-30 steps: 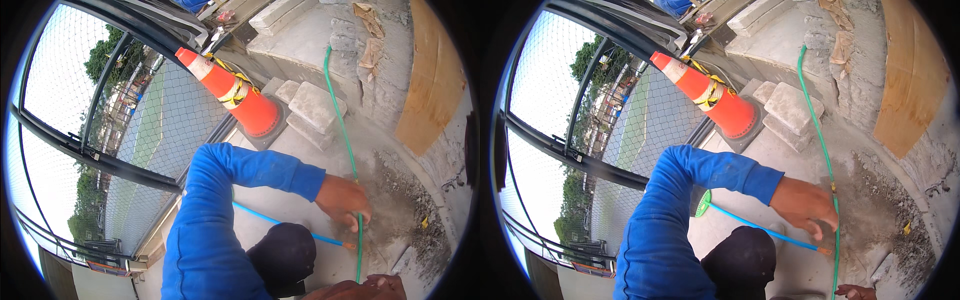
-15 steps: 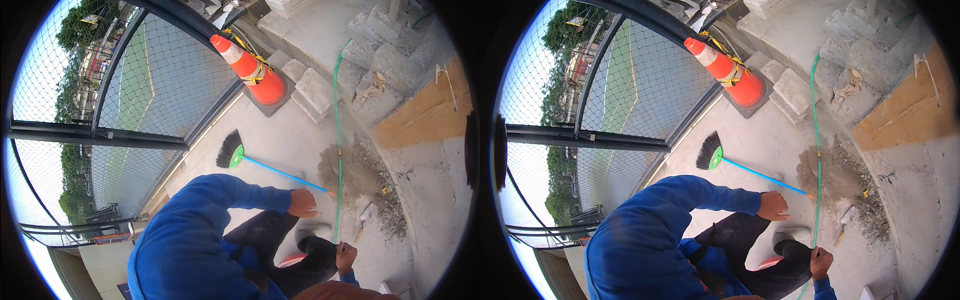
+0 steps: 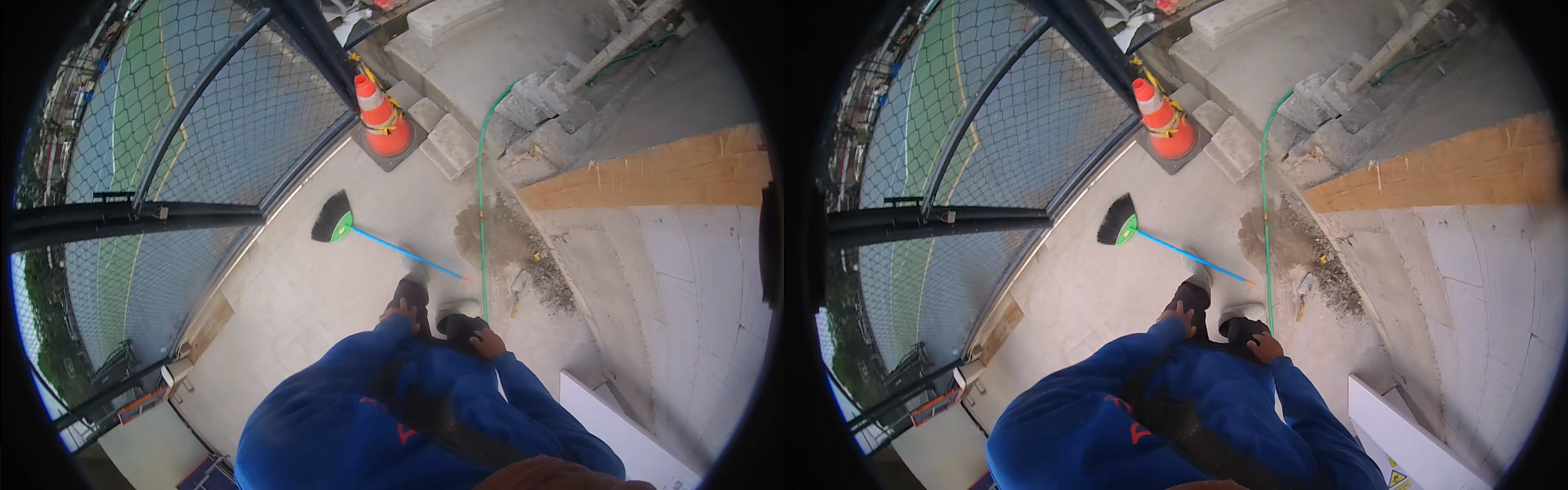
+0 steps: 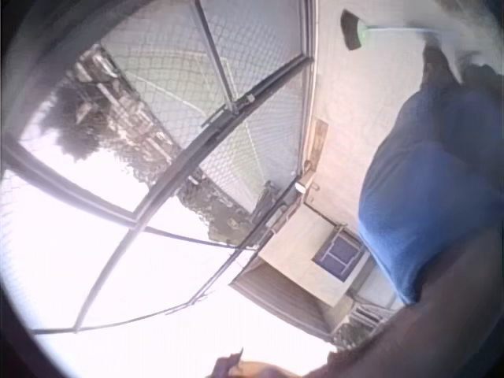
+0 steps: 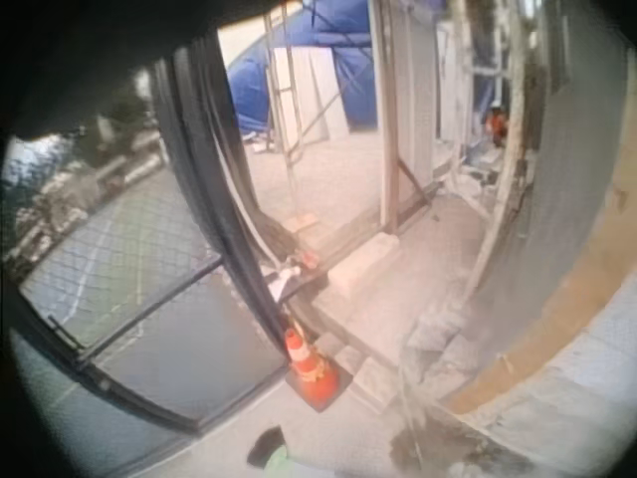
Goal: The person secures a green hose to a blue pipe using yellow tape, then uses a trowel to scrape and smooth the concrete floor around the connection point.
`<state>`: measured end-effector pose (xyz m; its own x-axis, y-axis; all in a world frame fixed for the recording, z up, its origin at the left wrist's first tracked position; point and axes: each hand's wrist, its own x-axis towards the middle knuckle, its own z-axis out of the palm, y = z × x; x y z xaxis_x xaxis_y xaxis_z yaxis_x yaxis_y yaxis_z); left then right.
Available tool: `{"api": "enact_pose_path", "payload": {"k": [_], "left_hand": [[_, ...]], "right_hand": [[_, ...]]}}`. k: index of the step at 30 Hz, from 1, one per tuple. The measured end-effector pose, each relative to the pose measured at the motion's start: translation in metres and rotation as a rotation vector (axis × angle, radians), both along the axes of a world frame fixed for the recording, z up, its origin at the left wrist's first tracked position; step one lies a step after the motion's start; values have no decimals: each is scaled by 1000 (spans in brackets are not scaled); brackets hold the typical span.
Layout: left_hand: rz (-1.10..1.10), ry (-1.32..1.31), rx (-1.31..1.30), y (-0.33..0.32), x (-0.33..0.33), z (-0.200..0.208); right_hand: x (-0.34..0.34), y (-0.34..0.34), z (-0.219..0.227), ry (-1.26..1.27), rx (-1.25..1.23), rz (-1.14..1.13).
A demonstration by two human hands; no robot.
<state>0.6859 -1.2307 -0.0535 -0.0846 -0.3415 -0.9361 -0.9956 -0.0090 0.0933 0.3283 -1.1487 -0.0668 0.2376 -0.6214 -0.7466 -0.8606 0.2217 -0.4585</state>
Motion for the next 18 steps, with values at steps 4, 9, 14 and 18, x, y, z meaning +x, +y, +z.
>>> {"api": "enact_pose_path", "payload": {"k": [4,9,14,18], "left_hand": [[206,332,-67,0,75,-46],[260,444,-55,-49,121,-35],[192,368,-44,-97,131,-32],[162,340,-46,-122,134,-38]], "right_hand": [[-48,-42,-27,-126,-155,-47],[-6,-102,-5,-102,-393,-342],[23,-142,-15,-66,-480,-83],[35,-182,-13,-63,-607,-251]]}}
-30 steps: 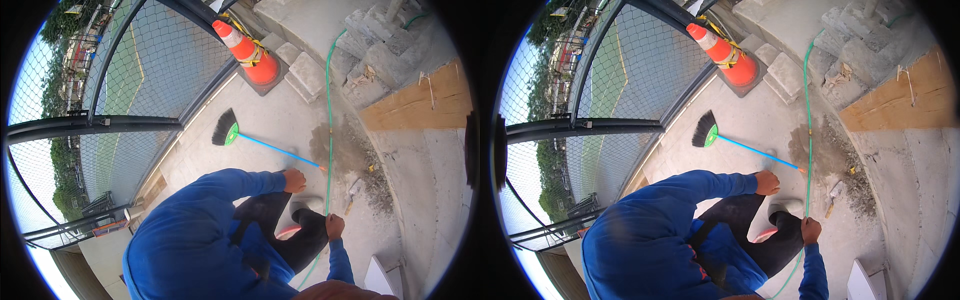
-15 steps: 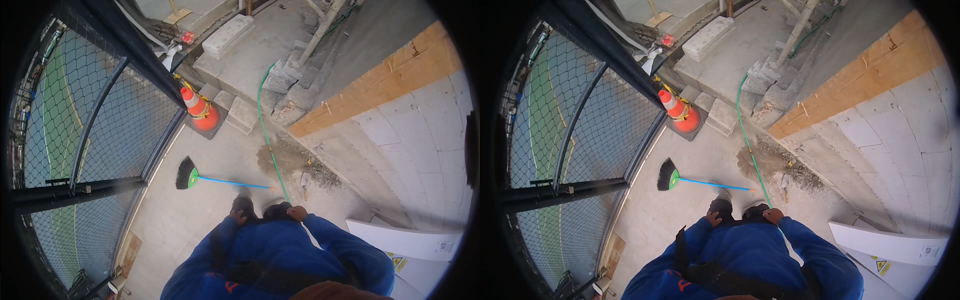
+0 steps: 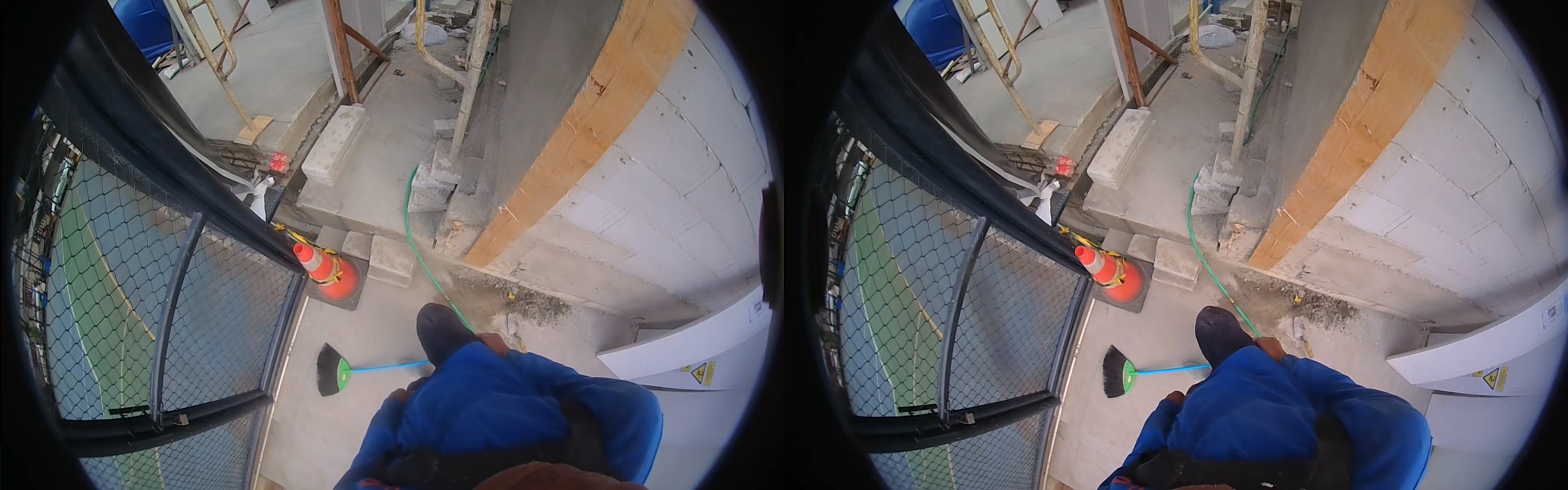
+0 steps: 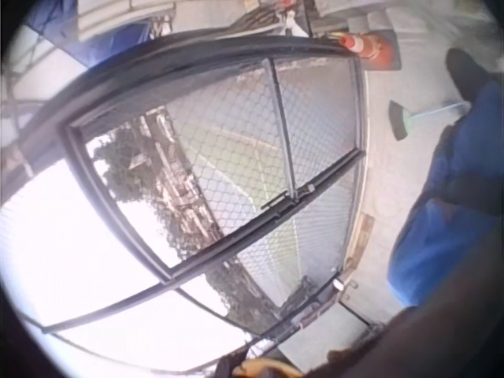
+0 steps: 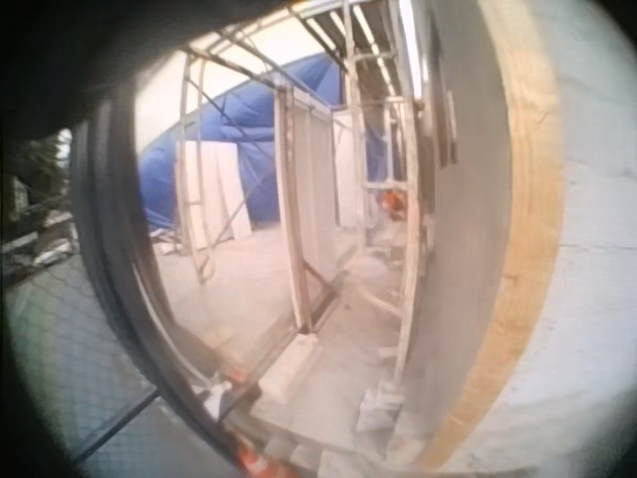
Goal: The person secures a green hose to a blue pipe using yellow tape, then uses a trowel to scrape and smooth the concrete floor around the connection point.
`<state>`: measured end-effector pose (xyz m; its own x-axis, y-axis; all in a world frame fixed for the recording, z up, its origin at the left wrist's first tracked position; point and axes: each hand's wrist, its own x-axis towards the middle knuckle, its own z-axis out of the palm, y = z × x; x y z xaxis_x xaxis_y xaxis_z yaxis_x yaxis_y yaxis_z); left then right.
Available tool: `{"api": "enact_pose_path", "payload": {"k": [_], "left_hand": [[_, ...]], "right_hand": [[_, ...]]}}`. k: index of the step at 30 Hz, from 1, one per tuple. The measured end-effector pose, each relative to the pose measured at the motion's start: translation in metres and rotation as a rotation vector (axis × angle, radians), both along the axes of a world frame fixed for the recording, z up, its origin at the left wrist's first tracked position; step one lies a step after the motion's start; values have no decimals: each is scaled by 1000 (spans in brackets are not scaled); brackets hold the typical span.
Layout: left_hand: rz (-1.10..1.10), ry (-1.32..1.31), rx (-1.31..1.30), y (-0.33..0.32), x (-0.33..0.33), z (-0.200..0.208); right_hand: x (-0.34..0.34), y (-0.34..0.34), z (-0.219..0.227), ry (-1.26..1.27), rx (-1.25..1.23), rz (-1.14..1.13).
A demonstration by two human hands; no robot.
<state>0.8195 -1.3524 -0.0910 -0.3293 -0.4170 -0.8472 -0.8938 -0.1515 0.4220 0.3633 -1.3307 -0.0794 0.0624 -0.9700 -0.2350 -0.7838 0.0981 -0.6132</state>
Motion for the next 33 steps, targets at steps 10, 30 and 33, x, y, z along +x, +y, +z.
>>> {"api": "enact_pose_path", "payload": {"k": [10,30,33], "left_hand": [[205,-150,-119,-111,6,-37],[1052,-459,-719,-699,57,-38],[1078,-535,-737,-685,70,-38]], "right_hand": [[4,-136,-53,281,301,574],[374,-761,-370,-232,15,238],[396,-767,-347,-269,485,277]]}}
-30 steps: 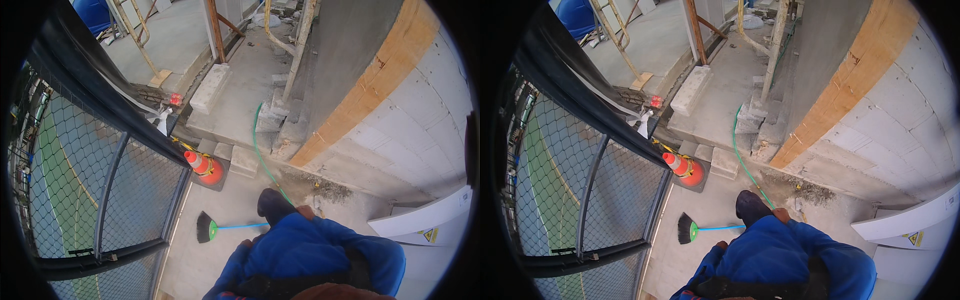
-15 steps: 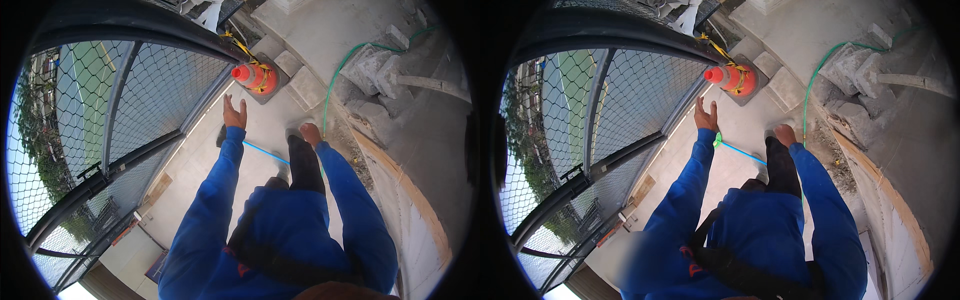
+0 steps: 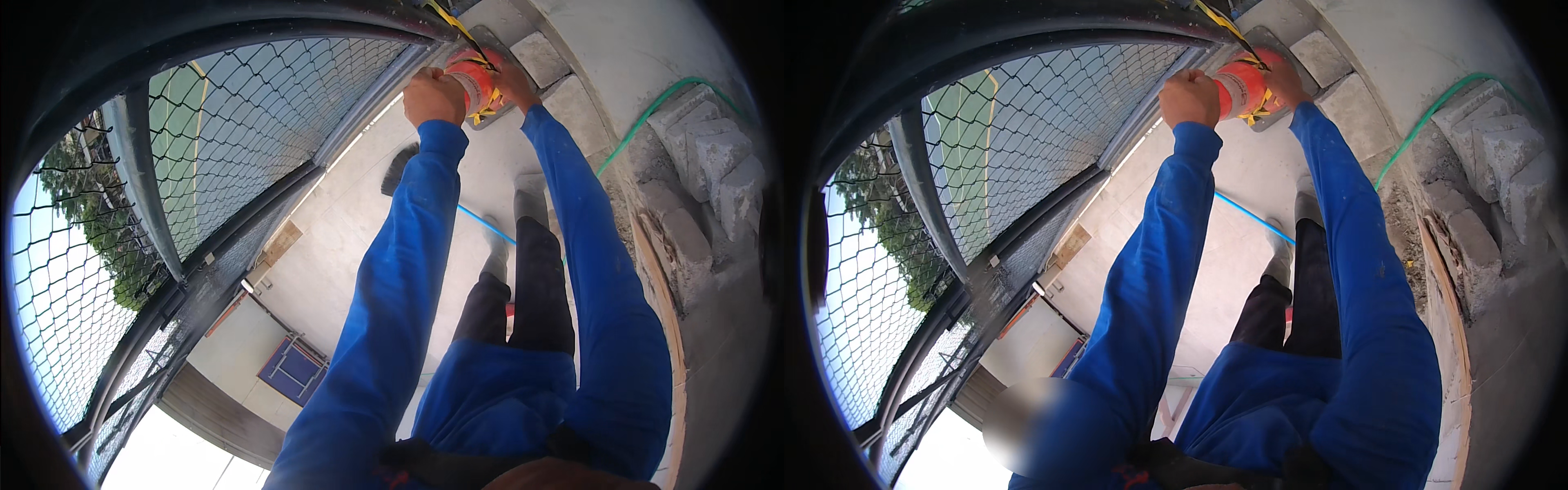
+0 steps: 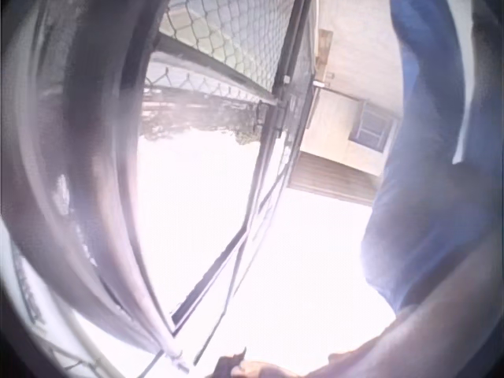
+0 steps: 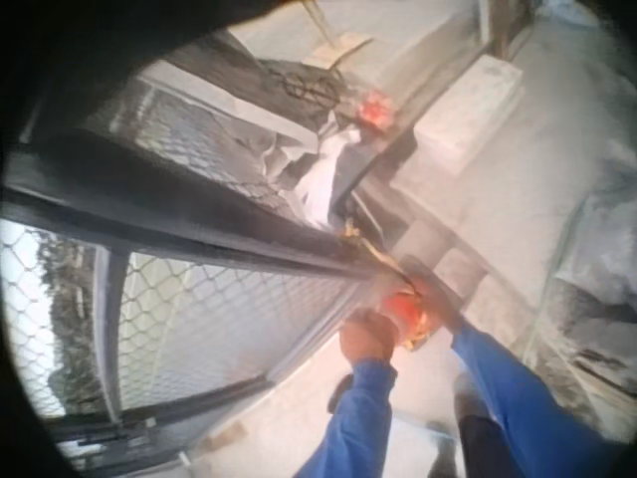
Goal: The person secures a green hose to a blue pipe using yellow tape, then uses a trowel to scrape and smooth the concrete floor around the connection point.
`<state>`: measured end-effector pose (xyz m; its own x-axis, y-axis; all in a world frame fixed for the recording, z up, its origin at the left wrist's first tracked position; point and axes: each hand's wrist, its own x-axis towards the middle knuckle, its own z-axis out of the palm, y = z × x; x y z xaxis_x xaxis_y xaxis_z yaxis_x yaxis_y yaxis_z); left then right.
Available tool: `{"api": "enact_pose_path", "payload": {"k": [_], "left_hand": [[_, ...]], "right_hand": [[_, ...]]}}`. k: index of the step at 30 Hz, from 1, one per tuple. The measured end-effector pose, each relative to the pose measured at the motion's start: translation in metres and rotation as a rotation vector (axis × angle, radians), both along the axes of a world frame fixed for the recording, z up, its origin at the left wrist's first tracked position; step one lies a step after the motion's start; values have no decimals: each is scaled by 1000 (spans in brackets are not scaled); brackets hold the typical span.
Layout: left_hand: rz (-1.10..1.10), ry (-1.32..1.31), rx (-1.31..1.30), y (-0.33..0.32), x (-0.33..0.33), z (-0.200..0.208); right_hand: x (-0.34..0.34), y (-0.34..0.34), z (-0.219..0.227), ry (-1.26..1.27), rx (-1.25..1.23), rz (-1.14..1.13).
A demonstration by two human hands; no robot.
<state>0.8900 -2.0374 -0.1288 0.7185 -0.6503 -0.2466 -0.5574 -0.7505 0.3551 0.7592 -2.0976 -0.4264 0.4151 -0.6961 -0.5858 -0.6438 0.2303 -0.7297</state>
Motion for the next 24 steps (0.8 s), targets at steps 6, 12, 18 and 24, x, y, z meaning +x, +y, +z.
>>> {"api": "enact_pose_path", "payload": {"k": [6,12,18,24], "left_hand": [[-13,12,15,-12,-13,2],[-19,18,30,-3,-3,4],[66,-5,-116,-7,-14,8],[-38,32,-103,1,-4,1]], "right_hand": [[-60,16,58,-786,608,-725],[-100,30,162,-1424,943,-552],[-91,135,242,-1209,1281,-465],[-82,135,293,-708,831,-297]]}}
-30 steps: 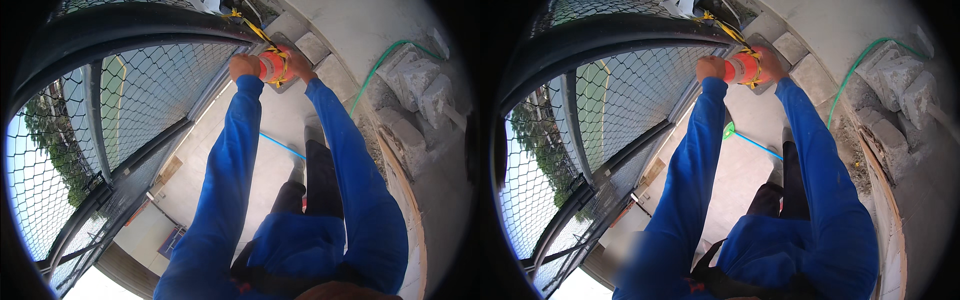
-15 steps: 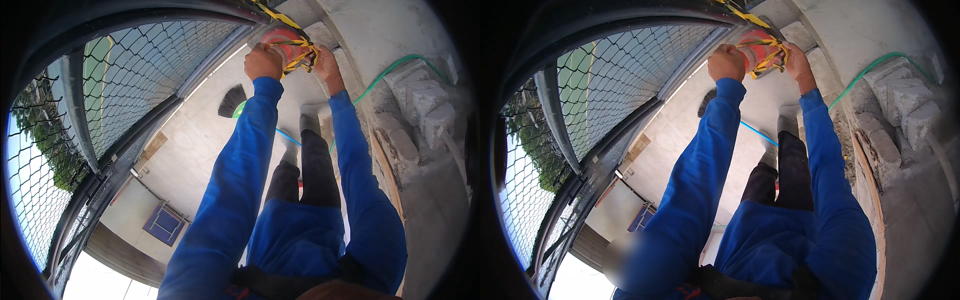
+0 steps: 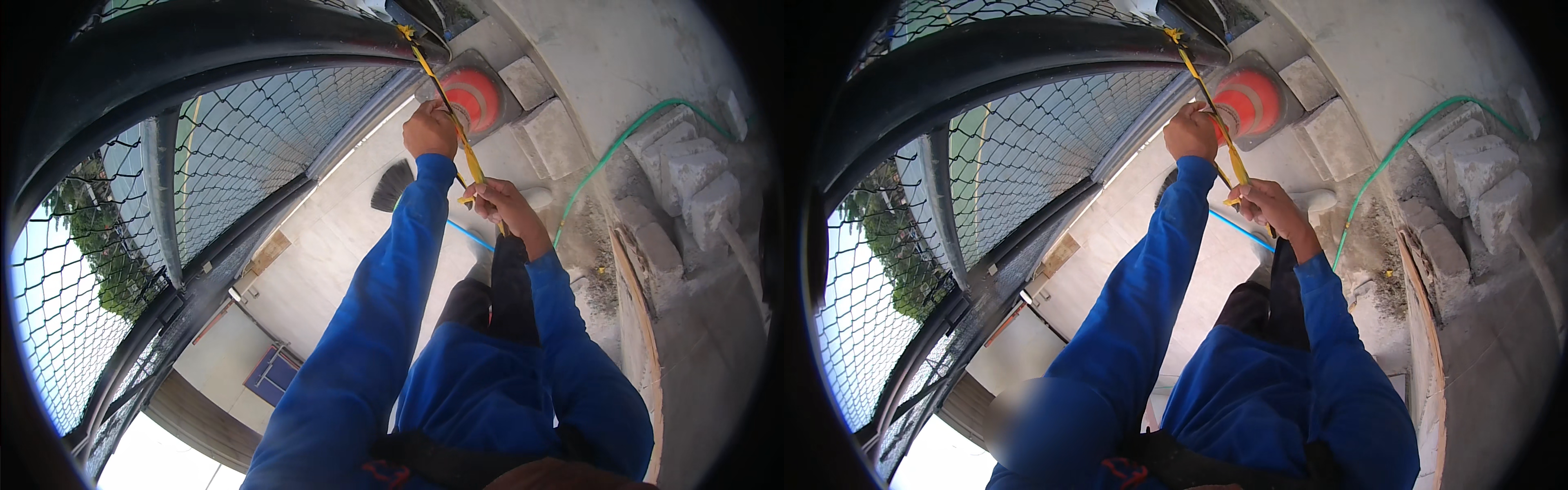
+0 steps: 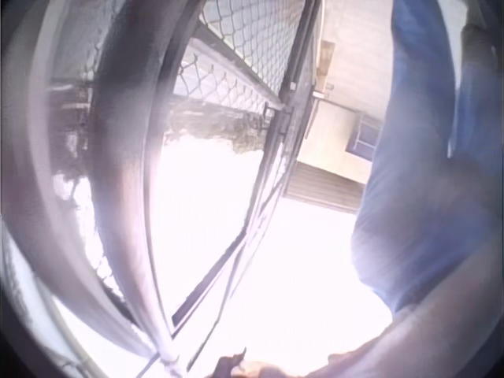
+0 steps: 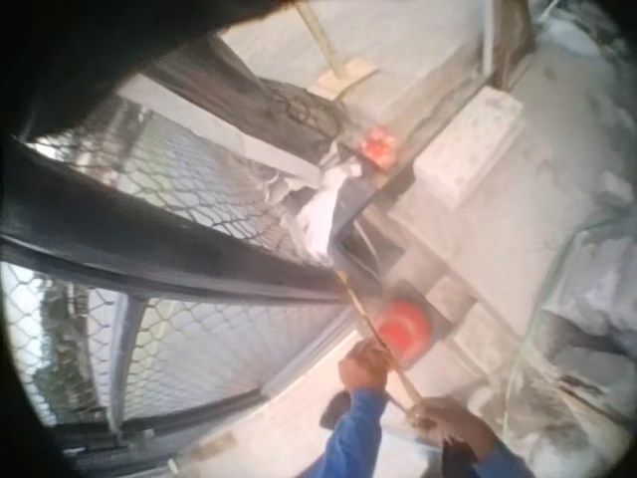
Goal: The person secures a green hose to a blue pipe using yellow tape, then uses a trowel to scrape and smooth the concrete floor around the connection point.
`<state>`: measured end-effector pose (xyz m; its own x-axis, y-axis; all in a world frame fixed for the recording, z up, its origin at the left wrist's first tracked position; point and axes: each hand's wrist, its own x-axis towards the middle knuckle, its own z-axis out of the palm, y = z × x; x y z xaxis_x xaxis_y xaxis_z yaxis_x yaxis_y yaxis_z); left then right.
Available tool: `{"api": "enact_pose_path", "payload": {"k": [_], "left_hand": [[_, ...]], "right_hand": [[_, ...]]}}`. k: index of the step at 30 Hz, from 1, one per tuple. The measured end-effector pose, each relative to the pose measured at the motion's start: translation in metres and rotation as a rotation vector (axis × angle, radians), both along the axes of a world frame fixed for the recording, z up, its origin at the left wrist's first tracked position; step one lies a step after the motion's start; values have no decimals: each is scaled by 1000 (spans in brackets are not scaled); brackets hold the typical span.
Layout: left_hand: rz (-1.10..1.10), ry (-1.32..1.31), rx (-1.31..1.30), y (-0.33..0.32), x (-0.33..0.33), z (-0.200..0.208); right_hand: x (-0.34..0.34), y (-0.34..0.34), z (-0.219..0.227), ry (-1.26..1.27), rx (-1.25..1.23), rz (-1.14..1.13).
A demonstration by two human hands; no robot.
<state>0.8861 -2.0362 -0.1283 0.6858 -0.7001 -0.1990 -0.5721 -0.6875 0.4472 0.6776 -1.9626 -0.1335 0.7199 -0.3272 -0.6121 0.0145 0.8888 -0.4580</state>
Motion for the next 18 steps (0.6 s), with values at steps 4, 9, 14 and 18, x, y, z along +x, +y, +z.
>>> {"api": "enact_pose_path", "payload": {"k": [4,9,14,18], "left_hand": [[-53,-28,19,6,3,-5],[-103,-89,21,6,2,-9],[-120,-113,-36,2,1,-13],[-104,-95,-15,-5,-4,0]], "right_hand": [[-54,-26,16,190,-25,47],[-20,-101,-65,589,-622,47],[156,-213,-137,693,-877,-234],[200,-255,-131,84,-79,-351]]}}
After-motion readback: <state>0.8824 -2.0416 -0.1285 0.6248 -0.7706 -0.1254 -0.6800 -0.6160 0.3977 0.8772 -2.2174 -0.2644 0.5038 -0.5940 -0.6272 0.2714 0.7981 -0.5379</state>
